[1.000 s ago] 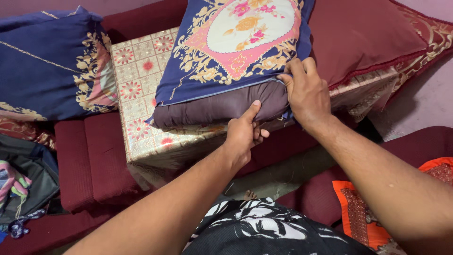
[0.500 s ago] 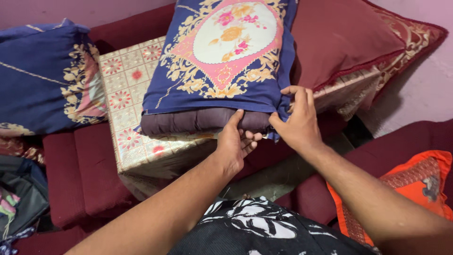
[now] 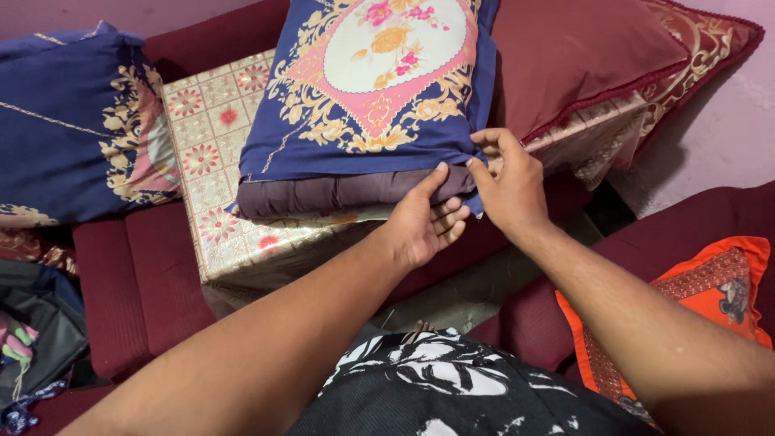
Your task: The person wipes a blue patterned pillow with a multi-colored cloth, then removes the pillowcase to reveal a plain grey pillow. They continue to wipe the grey pillow and smooth it out.
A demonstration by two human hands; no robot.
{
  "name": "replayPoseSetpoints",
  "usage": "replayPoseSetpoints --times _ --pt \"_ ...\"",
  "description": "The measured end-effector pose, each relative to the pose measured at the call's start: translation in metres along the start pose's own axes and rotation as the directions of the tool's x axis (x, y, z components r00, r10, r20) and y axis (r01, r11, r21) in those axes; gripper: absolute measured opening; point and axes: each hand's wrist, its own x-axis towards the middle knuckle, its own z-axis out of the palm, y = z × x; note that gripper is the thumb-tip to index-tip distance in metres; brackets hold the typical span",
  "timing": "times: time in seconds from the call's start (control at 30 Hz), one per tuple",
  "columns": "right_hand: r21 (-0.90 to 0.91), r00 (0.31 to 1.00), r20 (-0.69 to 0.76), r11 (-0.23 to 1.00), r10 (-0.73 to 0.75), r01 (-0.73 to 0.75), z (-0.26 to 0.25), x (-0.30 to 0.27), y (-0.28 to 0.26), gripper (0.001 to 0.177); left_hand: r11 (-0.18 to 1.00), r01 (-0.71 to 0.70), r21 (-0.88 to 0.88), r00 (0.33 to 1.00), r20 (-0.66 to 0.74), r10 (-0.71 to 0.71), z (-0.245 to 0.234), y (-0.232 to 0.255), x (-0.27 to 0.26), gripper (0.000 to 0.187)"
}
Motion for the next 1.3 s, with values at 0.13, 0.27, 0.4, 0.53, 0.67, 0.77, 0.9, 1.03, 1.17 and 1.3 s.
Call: replayPoseSetpoints --times 0.13,0.27,0.4,0.53,0.67,0.77,0.9,1.03,1.17,1.3 --pt "-0.068 0.996 0.021 0.994 0.087 -0.086 -0.003 0.01 -0.011 0.032 0.998 -0.057 0.019 0.998 -0.021 0.058 -0.004 0.0 -0.002 0.047" --pt "-0.179 0.989 0.003 0.973 -0.145 0.143 -0.005 0.019 -0.019 0.022 0.996 -0.09 0.014 0.995 -0.048 0.09 0.0 0.004 -0.009 0.046" --pt "-0.192 0.976 -0.01 0.958 -0.219 0.213 -0.001 0.038 -0.022 0.018 0.992 -0.129 0.006 0.99 -0.063 0.129 0.005 0.012 -0.02 0.046" --pt "-0.238 0.956 -0.004 0.929 -0.292 0.283 0.002 0.048 -0.024 0.019 0.984 -0.178 0.003 0.98 -0.084 0.178 0.007 0.015 -0.026 0.046" --pt "-0.25 0.954 -0.011 0.925 -0.299 0.286 0.003 0.049 -0.028 0.019 0.978 -0.21 0.006 0.976 -0.05 0.21 0.006 0.014 -0.03 0.045" --pt "-0.285 0.959 -0.037 0.923 -0.28 0.258 0.004 0.047 -0.033 0.019 0.981 -0.195 0.005 0.979 -0.064 0.195 0.007 0.016 -0.034 0.044" --pt "-0.288 0.956 -0.055 0.922 -0.287 0.26 0.003 0.05 -0.034 0.017 0.98 -0.2 -0.006 0.978 -0.061 0.199 0.008 0.02 -0.039 0.044" --pt "-0.23 0.963 -0.049 0.941 -0.266 0.248 -0.002 0.059 -0.032 0.013 0.983 -0.181 0.024 0.983 -0.038 0.181 -0.006 0.019 -0.045 0.045" --pt "-0.219 0.965 0.004 0.941 -0.262 0.256 -0.006 0.058 -0.027 0.014 0.99 -0.122 -0.066 0.992 0.02 0.123 -0.007 0.009 -0.031 0.048" --pt "-0.142 0.967 0.023 0.956 -0.255 0.256 -0.004 0.059 -0.027 0.017 0.98 -0.104 -0.171 0.988 0.094 0.121 -0.007 0.014 -0.036 0.046"
